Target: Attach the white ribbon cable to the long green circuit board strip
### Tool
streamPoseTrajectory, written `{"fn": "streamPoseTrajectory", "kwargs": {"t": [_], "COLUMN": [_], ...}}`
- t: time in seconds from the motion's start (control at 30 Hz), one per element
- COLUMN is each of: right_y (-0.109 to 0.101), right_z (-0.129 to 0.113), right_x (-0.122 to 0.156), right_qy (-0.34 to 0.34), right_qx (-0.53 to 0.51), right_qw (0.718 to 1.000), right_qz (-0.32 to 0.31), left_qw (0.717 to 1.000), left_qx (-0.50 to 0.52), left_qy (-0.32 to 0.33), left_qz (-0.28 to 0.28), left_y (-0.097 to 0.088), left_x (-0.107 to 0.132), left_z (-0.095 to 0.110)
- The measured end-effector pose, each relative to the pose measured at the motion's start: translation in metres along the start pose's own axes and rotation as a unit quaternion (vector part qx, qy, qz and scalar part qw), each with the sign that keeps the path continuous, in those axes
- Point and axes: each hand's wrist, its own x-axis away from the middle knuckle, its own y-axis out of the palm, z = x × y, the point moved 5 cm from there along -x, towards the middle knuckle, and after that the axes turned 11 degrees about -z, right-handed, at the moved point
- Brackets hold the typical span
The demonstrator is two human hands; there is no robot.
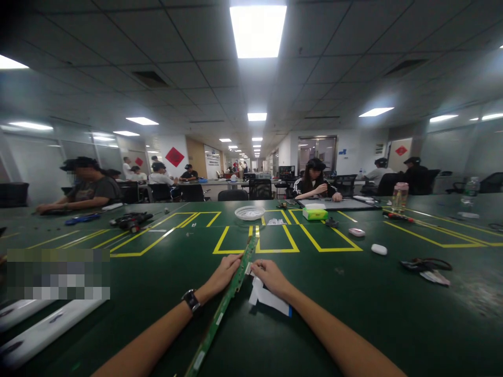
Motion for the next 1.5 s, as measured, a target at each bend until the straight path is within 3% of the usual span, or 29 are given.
{"fn": "streamPoseTrajectory", "kwargs": {"t": [0.13, 0.27, 0.43, 0.6, 0.67, 0.77, 0.87, 1.03, 1.2, 1.33, 1.5], "right_y": [-0.013, -0.028, -0.042, -0.052, -0.05, -0.035, -0.027, -0.052, -0.075, -0.07, -0.046], "right_z": [0.005, 0.013, 0.024, 0.027, 0.019, 0.007, 0.005, 0.021, 0.044, 0.044, 0.029], "right_x": [-0.002, -0.002, 0.001, 0.007, 0.008, 0.008, 0.007, 0.004, 0.003, 0.002, 0.002], "right_qy": [0.02, 0.064, 0.083, 0.116, 0.082, -0.002, -0.029, 0.031, 0.086, 0.054, -0.014], "right_qx": [0.009, 0.072, 0.321, 0.403, 0.407, 0.398, 0.403, 0.429, 0.435, 0.41, 0.354], "right_qw": [0.999, 0.991, 0.937, 0.901, 0.903, 0.917, 0.914, 0.903, 0.896, 0.91, 0.934], "right_qz": [0.046, 0.091, 0.114, 0.116, 0.11, 0.023, -0.034, 0.008, 0.011, -0.002, -0.046], "left_qw": [0.997, 0.995, 0.993, 0.992, 0.993, 0.994, 0.994, 0.994, 0.993, 0.991, 0.99], "left_qx": [0.017, 0.016, 0.012, -0.008, -0.01, -0.007, -0.013, -0.038, -0.067, -0.076, -0.075], "left_qy": [-0.032, -0.033, -0.026, -0.025, -0.018, 0.002, 0.019, 0.024, 0.039, 0.057, 0.059], "left_qz": [0.063, 0.093, 0.117, 0.121, 0.116, 0.11, 0.107, 0.101, 0.095, 0.097, 0.1], "left_y": [-0.012, -0.02, -0.031, -0.034, -0.031, -0.028, -0.027, -0.026, -0.023, -0.024, -0.023], "left_x": [-0.004, -0.007, -0.008, -0.006, -0.006, -0.006, -0.005, -0.002, -0.002, -0.002, -0.003], "left_z": [-0.015, -0.022, -0.025, -0.024, -0.022, -0.017, -0.013, -0.009, -0.007, -0.005, -0.005]}}
